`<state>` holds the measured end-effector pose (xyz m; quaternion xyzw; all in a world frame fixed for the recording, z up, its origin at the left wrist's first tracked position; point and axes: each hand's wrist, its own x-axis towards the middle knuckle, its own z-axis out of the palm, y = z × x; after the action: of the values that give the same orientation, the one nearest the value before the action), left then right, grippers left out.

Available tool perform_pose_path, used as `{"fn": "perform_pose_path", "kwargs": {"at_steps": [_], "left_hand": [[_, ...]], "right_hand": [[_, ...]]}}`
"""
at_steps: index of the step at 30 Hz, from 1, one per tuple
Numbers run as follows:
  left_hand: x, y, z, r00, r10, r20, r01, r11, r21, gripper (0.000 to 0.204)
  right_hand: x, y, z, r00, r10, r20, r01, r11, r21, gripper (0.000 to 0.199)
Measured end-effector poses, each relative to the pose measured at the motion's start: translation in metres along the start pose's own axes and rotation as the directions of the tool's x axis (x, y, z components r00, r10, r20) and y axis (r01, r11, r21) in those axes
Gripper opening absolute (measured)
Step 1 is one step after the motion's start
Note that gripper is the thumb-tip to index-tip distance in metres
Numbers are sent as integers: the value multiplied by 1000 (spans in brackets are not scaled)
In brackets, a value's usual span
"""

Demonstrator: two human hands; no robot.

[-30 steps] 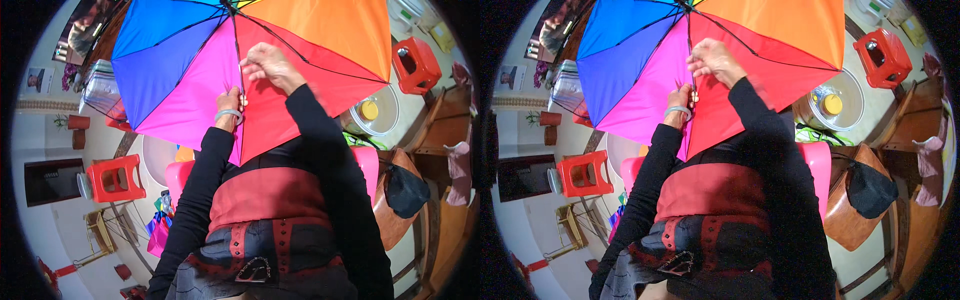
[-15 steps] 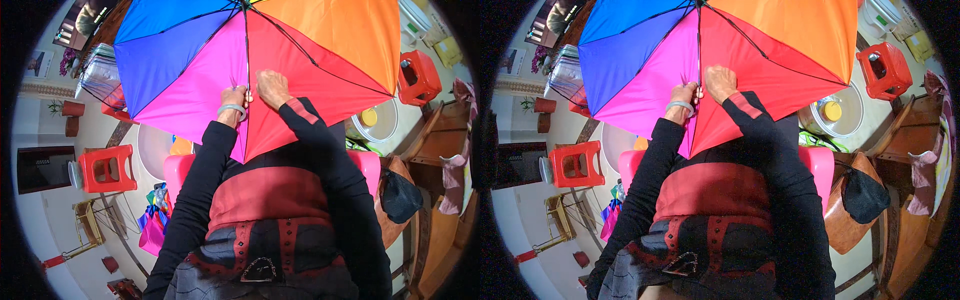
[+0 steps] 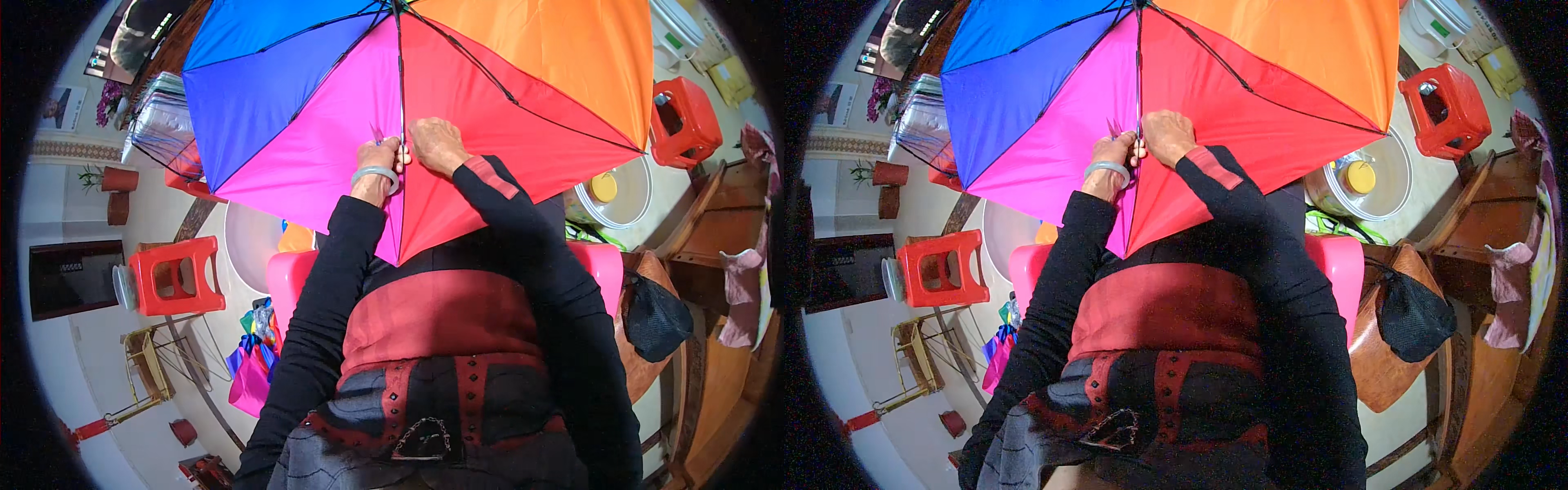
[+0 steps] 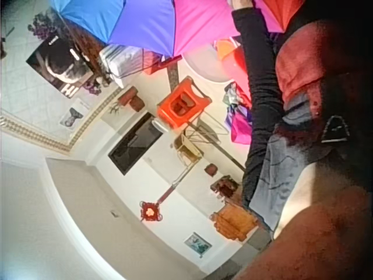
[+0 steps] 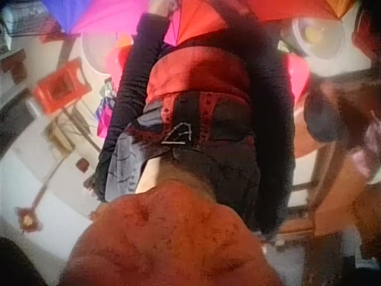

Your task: Repairing a colorful umbrella by securing the fabric cover to the metal ribs using a needle and thread.

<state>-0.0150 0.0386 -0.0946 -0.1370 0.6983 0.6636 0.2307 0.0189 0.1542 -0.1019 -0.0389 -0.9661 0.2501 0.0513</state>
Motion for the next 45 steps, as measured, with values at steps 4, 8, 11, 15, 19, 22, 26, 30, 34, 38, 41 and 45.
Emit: {"fn": "perform_pose_path", "kwargs": {"at_steps": [4, 8, 11, 15, 19, 22, 26, 30, 34, 38, 41, 45], "left_hand": [[3, -1, -3, 1000, -2, 20, 2, 1000, -2, 9], [7, 0, -2, 998, -24, 53, 26, 999, -31, 11], [7, 0, 1, 998, -30, 58, 34, 998, -61, 9], [8, -4, 3, 1000, 4, -22, -5, 999, -46, 7], [7, -9, 3, 993, 31, -115, -38, 998, -59, 13], [8, -10, -3, 993, 25, -115, -39, 991, -127, 13], [11, -11, -7, 998, 12, -56, -22, 985, -170, 14], [10, -7, -7, 1000, -8, 16, 11, 984, -176, 16], [10, -5, -9, 998, -11, 65, 20, 990, -142, 16], [16, -7, -13, 994, -6, 108, 17, 995, -100, 14], [20, -8, -16, 992, 0, 130, 9, 998, -64, 14], [21, -8, -18, 985, 0, 172, 2, 1000, -12, 13]], "right_hand": [[6, 2, 5, 1000, -20, -7, 21, 995, 102, 19], [7, 3, 7, 997, -63, -53, 70, 985, 156, 18], [7, 5, 8, 993, -79, -92, 95, 978, 184, 17], [7, 6, 4, 999, -34, -25, 37, 986, 161, 16], [6, 17, 1, 1000, 18, -4, -17, 993, 117, 16], [3, 19, -4, 997, 52, 59, -60, 989, 136, 18], [-2, 10, -10, 995, 79, 58, -83, 994, 67, 19], [-2, 12, -13, 992, 89, 85, -96, 992, 81, 20], [0, 14, -12, 992, 84, 93, -94, 990, 104, 21], [1, 14, -10, 992, 80, 101, -93, 986, 139, 20], [5, 17, -5, 997, 25, 78, -39, 980, 194, 19], [10, 11, -6, 999, -18, -37, 27, 960, 279, 19]]}}
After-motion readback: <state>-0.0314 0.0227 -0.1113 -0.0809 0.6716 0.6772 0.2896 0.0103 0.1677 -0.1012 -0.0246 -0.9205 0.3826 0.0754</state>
